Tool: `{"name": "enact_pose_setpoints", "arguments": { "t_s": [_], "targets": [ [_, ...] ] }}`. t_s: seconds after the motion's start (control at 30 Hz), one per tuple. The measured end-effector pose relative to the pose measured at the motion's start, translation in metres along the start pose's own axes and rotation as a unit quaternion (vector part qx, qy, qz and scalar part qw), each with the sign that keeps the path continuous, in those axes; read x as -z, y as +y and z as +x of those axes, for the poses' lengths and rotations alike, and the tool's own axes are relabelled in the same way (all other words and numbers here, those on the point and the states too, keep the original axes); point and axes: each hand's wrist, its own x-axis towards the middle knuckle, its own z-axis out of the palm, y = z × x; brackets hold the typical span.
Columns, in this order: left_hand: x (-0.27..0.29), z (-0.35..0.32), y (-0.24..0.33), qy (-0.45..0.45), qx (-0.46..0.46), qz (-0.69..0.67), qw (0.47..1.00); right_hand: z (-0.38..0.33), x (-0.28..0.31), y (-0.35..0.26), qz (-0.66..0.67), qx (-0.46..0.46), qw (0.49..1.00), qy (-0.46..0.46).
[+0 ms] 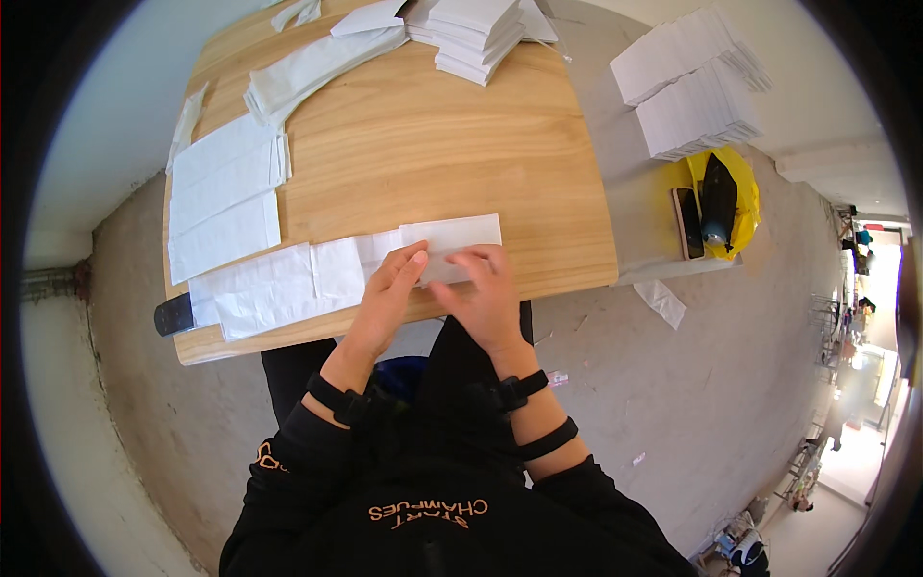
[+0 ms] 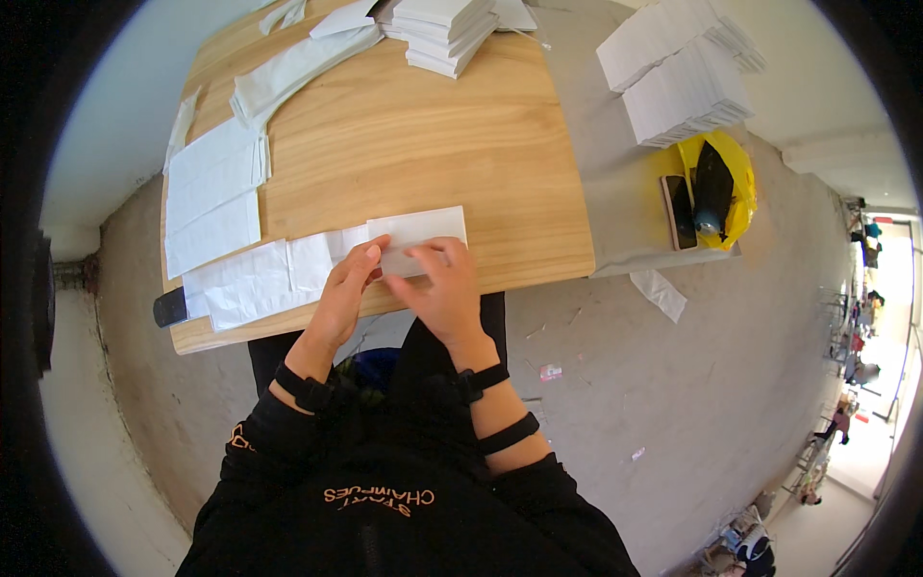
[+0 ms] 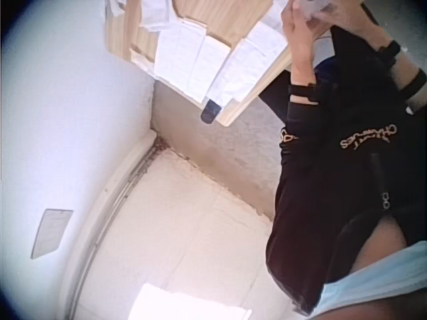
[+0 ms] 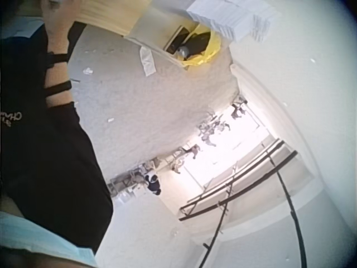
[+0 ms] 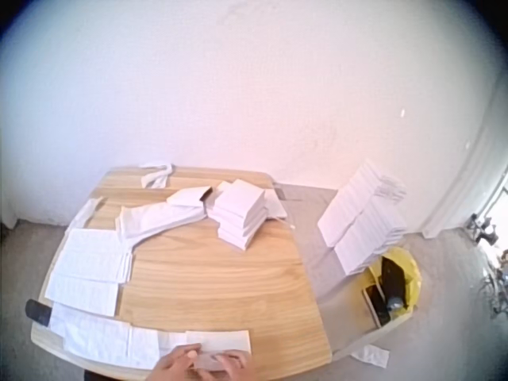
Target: The recorder is folding rectangular white plastic bags on a wooden table.
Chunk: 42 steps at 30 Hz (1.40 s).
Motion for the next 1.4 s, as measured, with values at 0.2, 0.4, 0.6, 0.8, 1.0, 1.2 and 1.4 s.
{"name": "enact_pose_setpoints", "arguments": {
  "t_s": [0.2,0.4,0.6,0.8,1.0,1.2,1.4],
  "targets": [
    [0.006,-0.001,-0.002,0.007,-0.001,0.069,0.998,-0.004,0.021,0.039,-0.021,-0.145,0.985,0.089],
    [0.006,0.0,-0.004,0.023,-0.037,0.1,0.994,0.0,0.02,0.047,-0.02,-0.166,0.986,0.016],
    [0.008,0.005,-0.012,0.034,-0.057,0.123,0.99,-0.002,0.017,0.05,-0.044,-0.16,0.986,-0.001],
    [0.01,0.005,-0.015,0.048,-0.08,0.141,0.986,-0.002,0.015,0.056,-0.064,-0.15,0.986,-0.013],
    [-0.013,-0.005,-0.011,0.129,-0.3,0.462,0.825,0.0,0.016,0.055,-0.07,-0.156,0.985,-0.025],
    [-0.03,0.002,-0.019,0.026,-0.288,0.593,0.751,0.0,0.016,0.059,-0.101,-0.139,0.985,-0.029],
    [-0.022,0.009,-0.04,0.038,-0.265,0.622,0.736,0.013,0.015,0.053,-0.07,-0.214,0.973,-0.043]
  ]
}}
